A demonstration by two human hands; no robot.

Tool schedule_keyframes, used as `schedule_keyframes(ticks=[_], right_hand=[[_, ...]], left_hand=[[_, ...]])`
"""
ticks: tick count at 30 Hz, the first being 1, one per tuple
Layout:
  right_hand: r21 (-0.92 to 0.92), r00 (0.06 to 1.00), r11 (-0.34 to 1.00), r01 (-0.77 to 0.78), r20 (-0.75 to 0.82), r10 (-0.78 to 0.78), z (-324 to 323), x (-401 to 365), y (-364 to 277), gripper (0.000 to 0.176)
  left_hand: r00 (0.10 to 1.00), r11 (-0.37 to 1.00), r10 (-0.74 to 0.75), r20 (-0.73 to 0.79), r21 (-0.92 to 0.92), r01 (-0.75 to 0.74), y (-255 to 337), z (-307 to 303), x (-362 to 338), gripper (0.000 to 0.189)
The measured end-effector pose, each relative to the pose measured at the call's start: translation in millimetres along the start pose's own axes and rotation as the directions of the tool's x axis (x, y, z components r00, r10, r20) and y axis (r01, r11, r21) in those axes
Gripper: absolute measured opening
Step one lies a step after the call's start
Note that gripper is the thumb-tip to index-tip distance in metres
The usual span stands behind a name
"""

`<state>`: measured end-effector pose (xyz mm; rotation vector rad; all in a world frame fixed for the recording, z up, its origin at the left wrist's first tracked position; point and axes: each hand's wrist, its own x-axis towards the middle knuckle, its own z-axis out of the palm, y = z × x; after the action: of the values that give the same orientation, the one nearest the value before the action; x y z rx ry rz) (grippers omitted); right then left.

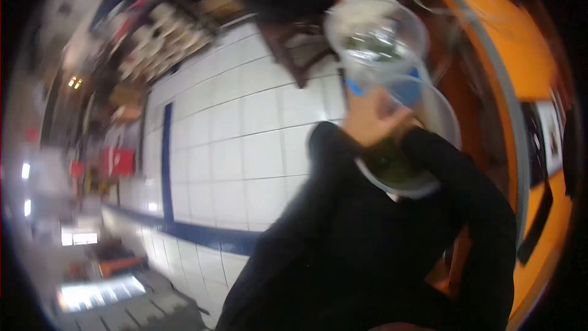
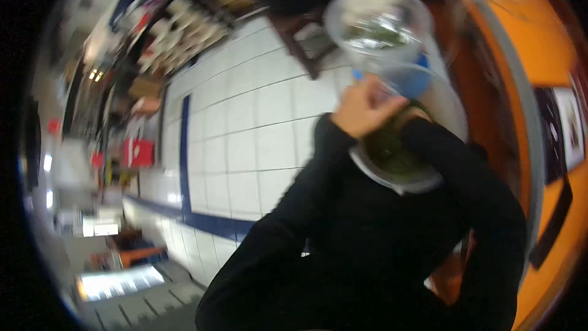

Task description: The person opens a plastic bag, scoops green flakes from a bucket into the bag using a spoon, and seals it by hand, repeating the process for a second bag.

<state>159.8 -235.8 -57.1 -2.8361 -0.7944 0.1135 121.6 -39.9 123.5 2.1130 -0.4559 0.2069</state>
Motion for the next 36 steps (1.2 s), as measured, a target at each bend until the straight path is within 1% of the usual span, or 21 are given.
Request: schedule_keyframes(ticks=[1, 3, 4, 7, 8, 10, 15, 17, 21, 23, 26, 27, 28, 29, 30, 31, 32, 33, 34, 35, 36], right_hand=[[0.049, 0.999, 0.999, 0.01, 0.03, -0.012, -10.4, 6.9, -6.8, 0.033], [0.062, 0.997, 0.998, 0.024, 0.071, -0.028, -18.4, 17.4, -16.2, 0.032], [0.054, 0.995, 0.998, 0.028, 0.091, -0.033, -17.3, 24.1, -21.3, 0.032], [0.022, 0.989, 0.999, 0.023, 0.144, -0.026, -14.4, 28.0, -33.4, 0.031], [0.017, 0.988, 0.999, 0.029, 0.148, -0.031, -14.0, 31.5, -34.9, 0.031], [0.011, 0.986, 1.0, 0.029, 0.163, -0.03, -15.2, 29.2, -38.2, 0.031], [0.007, 0.983, 0.999, 0.041, 0.18, -0.042, -15.1, 31.3, -45.8, 0.03], [0.0, 0.982, 0.999, 0.034, 0.185, -0.033, -18.2, 30.7, -45.6, 0.029], [-0.019, 0.983, 0.999, 0.026, 0.183, -0.022, -36.3, 32.6, -40.8, 0.029], [-0.036, 0.984, 0.998, 0.047, 0.172, -0.04, -51.5, 42.8, -41.1, 0.028], [-0.061, 0.985, 0.998, -0.007, 0.174, 0.018, -78.5, 38.8, -29.7, 0.028], [-0.082, 0.983, 0.996, -0.026, 0.181, 0.041, -90.7, 36.9, -27.1, 0.028], [-0.101, 0.978, 0.993, -0.054, 0.198, 0.073, -103.9, 34.5, -27.7, 0.028], [-0.114, 0.968, 0.99, -0.082, 0.226, 0.106, -116.7, 31.2, -29.0, 0.028], [-0.121, 0.96, 0.988, -0.098, 0.25, 0.126, -132.6, 35.7, -32.1, 0.027], [-0.114, 0.952, 0.986, -0.122, 0.266, 0.148, -142.7, 37.2, -34.8, 0.027], [-0.087, 0.95, 0.986, -0.142, 0.269, 0.161, -143.8, 37.4, -37.4, 0.027], [0.271, 0.998, 0.962, -0.042, 0.049, 0.03, -42.8, 55.5, 17.7, 0.027], [0.534, 0.979, 0.825, 0.182, -0.175, -0.103, 52.7, 71.9, 69.3, 0.027], [0.346, 0.997, 0.936, 0.064, -0.055, -0.049, -3.8, 47.0, 19.7, 0.026], [0.32, 0.995, 0.945, 0.073, -0.087, -0.047, -15.7, 39.5, -6.8, 0.025]], left_hand=[[0.999, 0.985, -0.05, 0.017, -0.163, 0.052, 3.2, -2.8, -1.4, 0.052], [0.998, 0.997, 0.061, -0.023, 0.045, -0.06, -9.8, -1.0, -3.3, 0.049], [0.998, 0.998, 0.052, -0.036, 0.02, -0.052, -8.6, -2.0, -4.4, 0.049], [0.995, 0.996, -0.018, 0.097, -0.088, 0.027, 5.6, -19.4, -6.6, 0.054], [0.997, 0.997, -0.022, 0.07, -0.078, 0.027, 3.1, -15.9, -7.4, 0.054], [0.994, 0.99, 0.111, -0.008, -0.087, -0.112, -5.2, -5.7, -8.9, 0.057], [0.992, 0.991, 0.122, -0.033, -0.045, -0.124, -10.2, -0.7, -12.3, 0.057], [0.993, 0.994, 0.105, 0.044, -0.001, -0.105, -8.6, 0.0, -11.6, 0.057], [0.994, 0.993, 0.113, 0.003, -0.014, -0.113, -0.5, -13.3, -15.7, 0.054], [0.997, 0.997, 0.008, 0.079, -0.073, -0.003, 9.8, -23.0, -15.8, 0.052], [0.997, 0.999, 0.037, -0.066, -0.028, -0.039, 2.2, -4.8, -13.1, 0.05], [0.994, 0.997, 0.058, -0.094, -0.043, -0.063, -2.1, 0.4, -10.2, 0.049], [0.998, 0.982, 0.055, -0.037, -0.18, -0.061, -9.7, 3.5, -7.0, 0.044], [0.99, 0.936, 0.099, -0.095, -0.328, -0.125, -21.6, 14.8, -4.1, 0.041], [0.979, 0.98, 0.146, -0.142, -0.113, -0.163, -12.8, 2.6, -4.2, 0.039], [0.979, 0.983, 0.149, -0.139, -0.087, -0.162, -17.7, 2.9, -1.6, 0.04], [0.995, 0.987, 0.042, -0.093, -0.151, -0.056, -14.8, 0.6, -3.4, 0.038], [0.998, 0.964, -0.022, -0.065, -0.264, 0.004, -5.2, -6.4, -3.7, 0.039], [0.999, 0.959, -0.016, -0.033, -0.284, 0.006, -0.9, -6.4, -7.2, 0.039], [0.998, 0.953, -0.032, -0.045, -0.304, 0.017, 1.4, -6.0, -7.8, 0.038], [0.997, 0.949, -0.048, -0.065, -0.316, 0.025, 3.2, -6.1, -6.0, 0.038]])
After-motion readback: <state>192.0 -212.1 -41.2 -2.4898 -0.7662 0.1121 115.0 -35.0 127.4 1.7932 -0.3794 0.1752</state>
